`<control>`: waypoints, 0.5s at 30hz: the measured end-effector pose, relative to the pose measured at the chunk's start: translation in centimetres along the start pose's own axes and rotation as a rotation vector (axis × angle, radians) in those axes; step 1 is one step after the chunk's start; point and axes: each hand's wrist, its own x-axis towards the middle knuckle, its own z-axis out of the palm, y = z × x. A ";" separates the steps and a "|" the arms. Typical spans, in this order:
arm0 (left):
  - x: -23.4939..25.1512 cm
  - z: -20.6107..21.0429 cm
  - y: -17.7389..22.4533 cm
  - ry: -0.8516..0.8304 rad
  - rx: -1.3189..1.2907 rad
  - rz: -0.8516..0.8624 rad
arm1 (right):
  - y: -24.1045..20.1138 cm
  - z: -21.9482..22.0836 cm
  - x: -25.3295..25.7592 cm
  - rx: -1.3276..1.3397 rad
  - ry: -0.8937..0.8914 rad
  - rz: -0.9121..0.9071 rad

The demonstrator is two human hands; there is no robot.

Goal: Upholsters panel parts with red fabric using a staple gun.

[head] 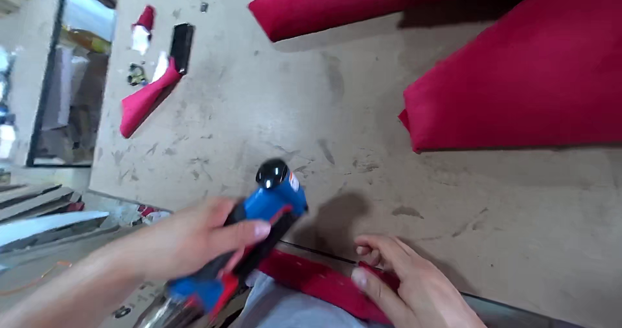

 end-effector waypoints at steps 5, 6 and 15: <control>3.9 -2.8 -5.8 0.710 0.752 0.021 | -6.8 2.9 3.0 -0.501 -0.424 -0.107; 4.2 -3.2 -7.8 0.755 0.733 0.049 | -7.4 3.2 3.7 -0.570 -0.479 -0.072; 0.2 5.6 -22.5 0.783 0.412 0.385 | -5.4 -1.0 2.3 -0.718 -0.435 -0.239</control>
